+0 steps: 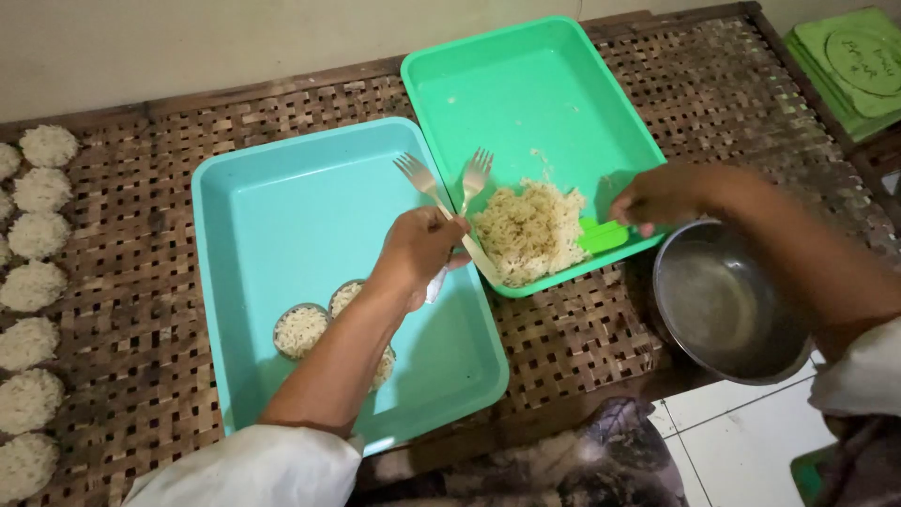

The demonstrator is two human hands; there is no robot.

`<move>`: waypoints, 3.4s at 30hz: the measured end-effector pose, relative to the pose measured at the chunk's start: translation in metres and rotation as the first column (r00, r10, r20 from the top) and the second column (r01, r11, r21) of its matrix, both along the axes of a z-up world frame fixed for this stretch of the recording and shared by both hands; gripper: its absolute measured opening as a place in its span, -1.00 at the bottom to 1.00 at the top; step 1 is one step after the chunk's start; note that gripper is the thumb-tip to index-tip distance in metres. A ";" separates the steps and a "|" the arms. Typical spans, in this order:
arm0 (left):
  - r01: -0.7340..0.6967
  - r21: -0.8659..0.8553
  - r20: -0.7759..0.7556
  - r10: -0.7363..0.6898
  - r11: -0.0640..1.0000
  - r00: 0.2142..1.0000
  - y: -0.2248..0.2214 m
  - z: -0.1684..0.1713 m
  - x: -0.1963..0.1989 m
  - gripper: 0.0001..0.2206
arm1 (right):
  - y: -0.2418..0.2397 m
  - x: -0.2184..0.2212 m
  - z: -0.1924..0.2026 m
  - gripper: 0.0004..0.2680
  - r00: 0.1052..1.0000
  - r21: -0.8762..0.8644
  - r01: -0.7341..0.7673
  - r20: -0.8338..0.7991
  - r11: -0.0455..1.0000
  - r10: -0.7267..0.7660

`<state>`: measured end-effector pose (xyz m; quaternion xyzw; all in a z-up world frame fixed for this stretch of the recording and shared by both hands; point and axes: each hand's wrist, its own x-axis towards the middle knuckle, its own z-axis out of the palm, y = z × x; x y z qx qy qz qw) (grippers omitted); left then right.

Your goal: Shaping food mixture into round patties using a fork and a circular mold

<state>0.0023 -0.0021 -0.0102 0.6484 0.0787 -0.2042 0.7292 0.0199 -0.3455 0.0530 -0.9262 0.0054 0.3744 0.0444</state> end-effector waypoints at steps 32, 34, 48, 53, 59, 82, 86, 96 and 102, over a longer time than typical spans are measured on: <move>-0.016 -0.185 0.002 0.017 0.983 1.000 0.004 0.019 -0.015 -0.80 | 0.046 -0.036 0.004 -0.90 0.893 0.689 0.284 0.064 0.667 -0.446; -0.012 -0.192 0.005 0.013 0.981 1.000 0.003 0.013 -0.014 -0.81 | 0.037 -0.033 0.000 -0.89 0.864 0.682 0.305 0.096 0.665 -0.494; -0.037 -0.163 -0.040 0.031 0.986 0.999 0.104 0.040 -0.055 -0.86 | 0.006 -0.017 -0.024 -0.59 0.723 -0.181 0.004 0.680 0.983 0.122; -0.065 -0.122 -0.039 0.061 0.990 0.997 0.139 0.039 -0.078 -0.82 | 0.058 -0.008 -0.012 -0.78 0.565 -0.074 -0.110 0.816 0.991 0.123; -0.096 -0.103 -0.009 0.096 0.990 0.995 0.182 0.020 -0.083 -0.82 | 0.086 0.007 -0.035 -0.67 0.648 -0.126 -0.077 0.748 0.989 0.146; -0.021 0.242 0.076 0.003 0.970 0.997 0.237 0.026 -0.092 -0.78 | 0.080 -0.019 -0.035 -0.67 0.677 0.051 0.141 0.724 0.989 -0.134; -0.098 0.073 0.097 0.090 0.993 0.991 0.246 0.013 -0.086 -0.88 | 0.080 -0.024 -0.011 -0.75 0.664 0.340 0.124 0.670 0.932 -0.333; -0.101 0.264 0.061 0.088 0.959 0.994 0.251 0.046 -0.097 -0.86 | 0.063 -0.021 -0.033 -0.75 0.691 0.174 0.113 0.694 0.978 -0.204; -0.150 0.111 0.112 0.138 0.982 0.984 0.255 0.026 -0.087 -0.85 | 0.063 -0.010 -0.031 -0.78 0.649 0.044 0.016 0.759 0.999 -0.044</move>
